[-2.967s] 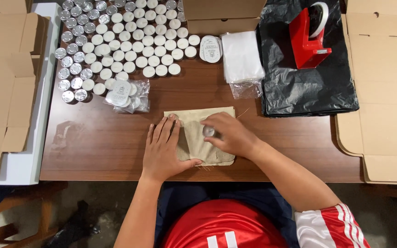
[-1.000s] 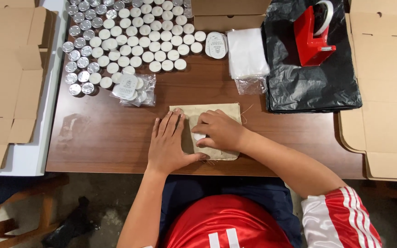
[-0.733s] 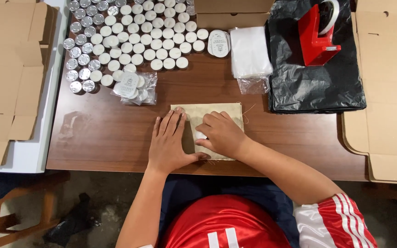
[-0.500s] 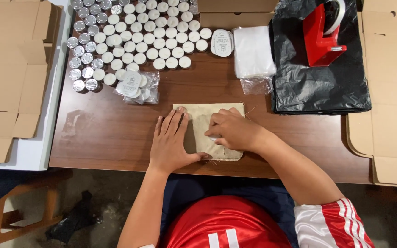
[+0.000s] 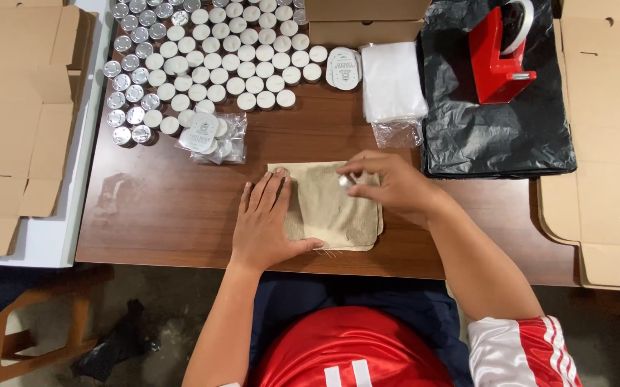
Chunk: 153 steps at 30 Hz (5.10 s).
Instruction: The person is cleaning the bottom of numerous small metal tea light tins by rubbing them against a cloth laid on a wooden table, then organizing them into a separate pile.
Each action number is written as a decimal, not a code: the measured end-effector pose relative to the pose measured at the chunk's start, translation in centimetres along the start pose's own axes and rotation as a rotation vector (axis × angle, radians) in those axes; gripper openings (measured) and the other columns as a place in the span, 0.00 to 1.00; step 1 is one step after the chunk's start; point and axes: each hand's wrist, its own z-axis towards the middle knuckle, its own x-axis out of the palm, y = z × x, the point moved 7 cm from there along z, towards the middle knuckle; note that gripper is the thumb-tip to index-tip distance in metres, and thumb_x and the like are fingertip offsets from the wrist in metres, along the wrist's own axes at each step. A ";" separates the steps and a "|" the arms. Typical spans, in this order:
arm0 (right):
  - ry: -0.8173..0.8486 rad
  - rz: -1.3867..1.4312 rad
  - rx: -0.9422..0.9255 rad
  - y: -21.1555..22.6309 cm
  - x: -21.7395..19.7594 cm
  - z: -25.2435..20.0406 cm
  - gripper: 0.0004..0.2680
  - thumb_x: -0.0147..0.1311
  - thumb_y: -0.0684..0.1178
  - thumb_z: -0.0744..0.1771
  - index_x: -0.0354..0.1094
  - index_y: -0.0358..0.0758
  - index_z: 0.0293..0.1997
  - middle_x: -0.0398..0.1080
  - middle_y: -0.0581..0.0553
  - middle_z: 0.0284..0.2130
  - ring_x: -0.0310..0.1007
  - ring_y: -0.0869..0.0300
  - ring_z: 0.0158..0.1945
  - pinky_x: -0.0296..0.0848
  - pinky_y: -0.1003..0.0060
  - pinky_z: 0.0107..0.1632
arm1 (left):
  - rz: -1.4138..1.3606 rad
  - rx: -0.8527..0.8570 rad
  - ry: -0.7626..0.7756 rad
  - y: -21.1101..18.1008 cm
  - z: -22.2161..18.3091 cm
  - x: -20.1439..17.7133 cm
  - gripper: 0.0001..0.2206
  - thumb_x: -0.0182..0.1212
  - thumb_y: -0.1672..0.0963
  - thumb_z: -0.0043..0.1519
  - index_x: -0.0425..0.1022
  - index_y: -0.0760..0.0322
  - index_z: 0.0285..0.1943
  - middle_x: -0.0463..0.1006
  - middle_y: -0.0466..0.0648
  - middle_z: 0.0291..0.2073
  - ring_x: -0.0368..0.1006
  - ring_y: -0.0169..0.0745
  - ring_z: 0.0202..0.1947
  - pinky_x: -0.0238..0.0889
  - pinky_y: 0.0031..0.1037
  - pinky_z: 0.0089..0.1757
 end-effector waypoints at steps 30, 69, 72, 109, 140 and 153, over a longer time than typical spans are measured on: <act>-0.181 -0.447 -0.294 -5.0 -2.4 -4.2 0.14 0.62 0.47 0.66 0.72 0.34 0.55 0.74 0.37 0.46 0.77 0.43 0.49 0.75 0.52 0.55 | 0.074 0.064 -0.108 -0.2 -0.1 -0.5 0.58 0.66 0.30 0.38 0.61 0.64 0.74 0.55 0.52 0.76 0.48 0.51 0.76 0.38 0.50 0.69; -0.307 -1.246 -0.351 -0.8 4.7 14.5 0.15 0.52 0.53 0.69 0.64 0.48 0.64 0.55 0.47 0.64 0.56 0.48 0.60 0.60 0.53 0.53 | 0.005 0.021 -0.062 0.0 -0.2 -0.7 0.59 0.62 0.29 0.40 0.58 0.65 0.75 0.56 0.55 0.74 0.46 0.53 0.76 0.35 0.52 0.70; -0.271 -1.214 -0.308 -1.4 5.5 15.4 0.15 0.46 0.51 0.71 0.62 0.44 0.66 0.54 0.43 0.64 0.54 0.48 0.61 0.57 0.54 0.55 | -0.030 0.028 -0.069 0.4 -0.3 -0.3 0.58 0.62 0.30 0.40 0.58 0.65 0.75 0.55 0.54 0.75 0.45 0.52 0.76 0.35 0.53 0.70; -0.161 -0.724 -0.484 -4.8 4.6 3.8 0.12 0.57 0.63 0.66 0.74 0.56 0.51 0.71 0.54 0.46 0.68 0.58 0.53 0.59 0.62 0.51 | 0.004 0.036 -0.034 -0.1 0.1 0.1 0.58 0.65 0.31 0.41 0.57 0.66 0.76 0.53 0.53 0.76 0.44 0.51 0.77 0.34 0.53 0.70; 0.021 -0.656 -0.527 -3.1 9.0 2.4 0.11 0.58 0.59 0.66 0.76 0.55 0.50 0.75 0.49 0.43 0.70 0.55 0.50 0.63 0.57 0.52 | 0.036 0.045 -0.080 0.1 0.0 0.3 0.58 0.68 0.33 0.38 0.57 0.64 0.76 0.54 0.53 0.75 0.45 0.51 0.76 0.36 0.53 0.70; -0.045 -0.724 -0.600 -3.9 9.4 2.1 0.11 0.61 0.58 0.63 0.76 0.55 0.47 0.73 0.48 0.46 0.69 0.52 0.52 0.64 0.54 0.50 | 0.016 0.028 0.020 0.2 0.1 0.4 0.60 0.65 0.30 0.41 0.54 0.64 0.77 0.50 0.52 0.77 0.41 0.50 0.77 0.31 0.51 0.70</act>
